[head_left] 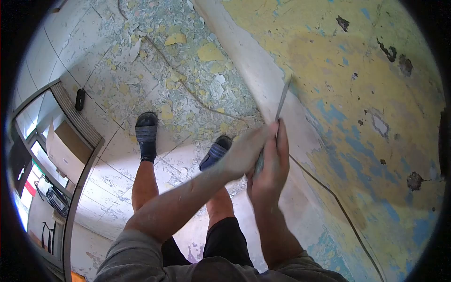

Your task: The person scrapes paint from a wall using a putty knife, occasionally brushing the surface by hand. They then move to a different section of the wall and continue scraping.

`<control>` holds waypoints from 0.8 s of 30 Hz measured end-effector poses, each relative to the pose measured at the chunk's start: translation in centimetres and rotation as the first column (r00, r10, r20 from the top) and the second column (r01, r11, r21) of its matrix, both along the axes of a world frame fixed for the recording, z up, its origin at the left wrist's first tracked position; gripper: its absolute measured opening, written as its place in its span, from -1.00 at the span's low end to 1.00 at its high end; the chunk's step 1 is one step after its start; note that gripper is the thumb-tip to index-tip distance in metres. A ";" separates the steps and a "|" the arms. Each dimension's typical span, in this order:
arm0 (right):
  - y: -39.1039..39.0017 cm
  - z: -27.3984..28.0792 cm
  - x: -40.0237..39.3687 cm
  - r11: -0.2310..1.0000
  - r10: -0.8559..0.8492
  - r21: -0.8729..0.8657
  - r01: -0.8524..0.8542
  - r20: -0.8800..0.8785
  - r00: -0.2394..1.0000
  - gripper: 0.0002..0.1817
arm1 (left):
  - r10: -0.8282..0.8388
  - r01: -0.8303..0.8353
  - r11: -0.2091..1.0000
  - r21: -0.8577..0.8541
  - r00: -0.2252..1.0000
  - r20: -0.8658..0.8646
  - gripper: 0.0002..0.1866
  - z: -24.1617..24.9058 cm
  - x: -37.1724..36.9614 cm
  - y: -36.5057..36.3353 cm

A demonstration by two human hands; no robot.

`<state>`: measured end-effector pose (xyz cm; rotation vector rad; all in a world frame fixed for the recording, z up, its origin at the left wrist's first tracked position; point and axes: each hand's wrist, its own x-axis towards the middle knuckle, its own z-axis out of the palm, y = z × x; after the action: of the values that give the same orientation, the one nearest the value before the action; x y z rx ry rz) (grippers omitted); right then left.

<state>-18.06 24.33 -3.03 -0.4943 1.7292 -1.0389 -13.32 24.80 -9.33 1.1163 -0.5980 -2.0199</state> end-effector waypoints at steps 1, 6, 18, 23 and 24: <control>0.3 -1.7 -1.4 1.000 0.002 0.008 -0.002 -0.004 1.000 -0.47 | -0.105 0.127 0.968 -0.218 0.988 0.110 -0.45 -2.4 0.0 -0.1; -0.9 -2.6 -1.1 0.969 0.125 0.195 -0.152 0.143 0.982 -0.42 | -0.123 0.215 0.882 0.420 0.964 -0.234 -0.47 -1.4 3.2 -3.8; -1.2 2.4 1.4 0.954 0.179 0.233 -0.188 0.062 0.982 -0.41 | 0.163 -0.134 0.967 0.217 0.979 -0.123 -0.46 0.7 1.6 -0.4; 0.7 -2.0 0.2 0.974 0.223 0.049 -0.223 0.007 0.975 -0.39 | -0.029 0.116 0.940 0.321 0.964 -0.263 -0.50 -1.7 2.3 -0.9; 0.2 -2.8 0.4 0.949 0.317 0.041 -0.314 -0.090 0.944 -0.40 | 0.031 0.139 0.903 0.407 0.923 -0.384 -0.50 -2.8 2.8 -0.9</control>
<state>-17.70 24.58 -5.86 -0.7877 1.6760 -0.7726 -10.57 23.85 -12.15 0.9032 0.0235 -2.4071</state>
